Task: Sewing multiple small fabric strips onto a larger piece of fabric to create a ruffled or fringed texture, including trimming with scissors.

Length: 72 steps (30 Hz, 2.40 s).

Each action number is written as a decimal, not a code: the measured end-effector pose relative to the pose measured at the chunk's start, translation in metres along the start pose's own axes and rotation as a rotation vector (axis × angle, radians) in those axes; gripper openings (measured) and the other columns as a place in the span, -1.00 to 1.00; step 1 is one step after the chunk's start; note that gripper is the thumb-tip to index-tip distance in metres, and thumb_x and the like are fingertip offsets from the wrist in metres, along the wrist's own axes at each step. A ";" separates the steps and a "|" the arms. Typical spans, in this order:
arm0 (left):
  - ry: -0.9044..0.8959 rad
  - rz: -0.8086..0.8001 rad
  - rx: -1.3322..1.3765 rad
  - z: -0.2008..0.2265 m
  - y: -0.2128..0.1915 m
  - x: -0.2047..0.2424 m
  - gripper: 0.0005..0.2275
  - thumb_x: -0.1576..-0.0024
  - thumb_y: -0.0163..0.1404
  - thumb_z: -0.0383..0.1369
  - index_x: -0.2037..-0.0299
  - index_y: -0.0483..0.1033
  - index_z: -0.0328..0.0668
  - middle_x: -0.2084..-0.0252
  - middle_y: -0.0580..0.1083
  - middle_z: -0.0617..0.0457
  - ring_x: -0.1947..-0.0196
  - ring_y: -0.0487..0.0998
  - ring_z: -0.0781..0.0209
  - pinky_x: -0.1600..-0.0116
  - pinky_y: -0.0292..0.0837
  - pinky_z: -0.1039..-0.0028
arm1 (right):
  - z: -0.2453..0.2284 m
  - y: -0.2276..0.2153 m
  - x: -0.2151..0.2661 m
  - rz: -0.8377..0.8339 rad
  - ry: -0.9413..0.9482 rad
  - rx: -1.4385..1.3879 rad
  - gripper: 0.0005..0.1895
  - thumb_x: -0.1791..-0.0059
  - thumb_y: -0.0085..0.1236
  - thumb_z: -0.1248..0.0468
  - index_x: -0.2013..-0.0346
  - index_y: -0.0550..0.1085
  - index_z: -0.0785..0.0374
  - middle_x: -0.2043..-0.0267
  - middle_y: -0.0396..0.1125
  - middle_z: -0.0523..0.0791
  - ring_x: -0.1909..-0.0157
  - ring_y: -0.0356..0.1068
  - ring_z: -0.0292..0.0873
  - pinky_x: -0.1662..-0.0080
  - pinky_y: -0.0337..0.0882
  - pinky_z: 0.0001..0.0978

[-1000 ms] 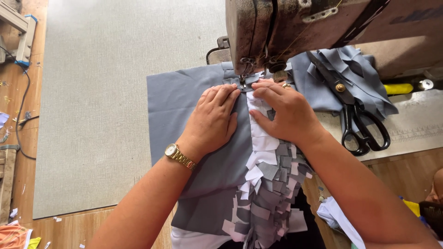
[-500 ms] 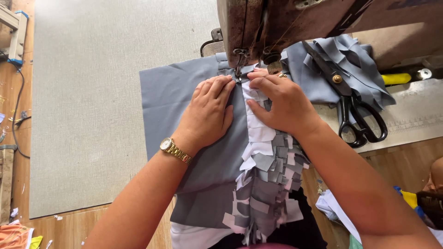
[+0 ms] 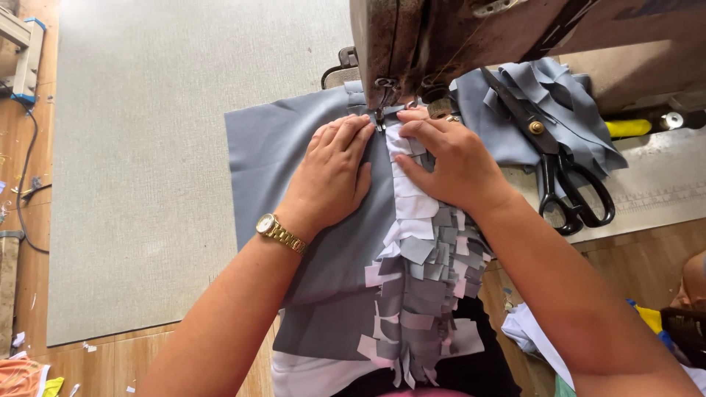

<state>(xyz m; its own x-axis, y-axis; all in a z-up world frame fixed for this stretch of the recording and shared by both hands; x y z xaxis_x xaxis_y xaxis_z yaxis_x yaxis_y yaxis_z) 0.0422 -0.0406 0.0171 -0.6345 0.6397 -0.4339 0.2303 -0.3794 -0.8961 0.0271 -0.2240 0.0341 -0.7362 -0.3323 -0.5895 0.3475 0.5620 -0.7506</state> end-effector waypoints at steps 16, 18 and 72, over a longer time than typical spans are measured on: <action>-0.307 -0.096 -0.048 -0.027 0.013 0.002 -0.32 -0.28 -0.06 0.08 -0.58 0.22 0.01 -0.62 0.08 -0.32 -0.64 0.00 -0.30 -0.58 -0.20 -0.35 | -0.018 -0.105 0.058 0.210 0.045 0.103 -0.93 -0.25 0.33 0.48 0.03 0.56 0.43 -0.10 0.56 0.11 -0.21 0.56 0.17 -0.32 0.45 0.04; -0.445 -0.288 -0.080 -0.037 0.016 0.004 -0.14 -0.34 -0.32 0.27 -0.65 -0.13 -0.25 -0.72 -0.19 -0.21 -0.70 -0.29 -0.13 -0.61 -0.45 -0.26 | -0.001 -0.120 0.100 0.196 0.206 0.328 -0.84 -0.19 0.48 0.48 -0.02 0.63 0.37 -0.15 0.58 0.06 -0.24 0.55 0.14 -0.39 0.38 0.04; -0.745 -0.486 1.371 0.134 -0.107 0.005 -0.81 -0.29 0.13 -0.37 0.27 0.72 -0.34 0.58 0.54 0.05 0.79 0.32 0.41 0.66 0.14 0.65 | 0.081 -0.166 0.201 -0.037 0.621 0.405 -0.57 -0.09 0.44 0.19 -0.23 0.69 0.27 -0.11 0.48 0.00 -0.09 0.47 0.11 -0.05 0.45 0.00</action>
<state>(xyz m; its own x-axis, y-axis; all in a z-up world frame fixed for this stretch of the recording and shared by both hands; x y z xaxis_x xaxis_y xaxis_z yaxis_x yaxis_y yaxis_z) -0.0846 -0.0865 0.1233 -0.7364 0.5782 0.3513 -0.6180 -0.7861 -0.0017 -0.1314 -0.4456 0.0155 -0.9030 0.2109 -0.3744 0.4143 0.1955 -0.8889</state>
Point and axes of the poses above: each hand's wrist, its own x-axis away from the middle knuckle, its own y-axis out of the palm, z = x × y, the point moved 6 cm from there along -x, towards the middle knuckle
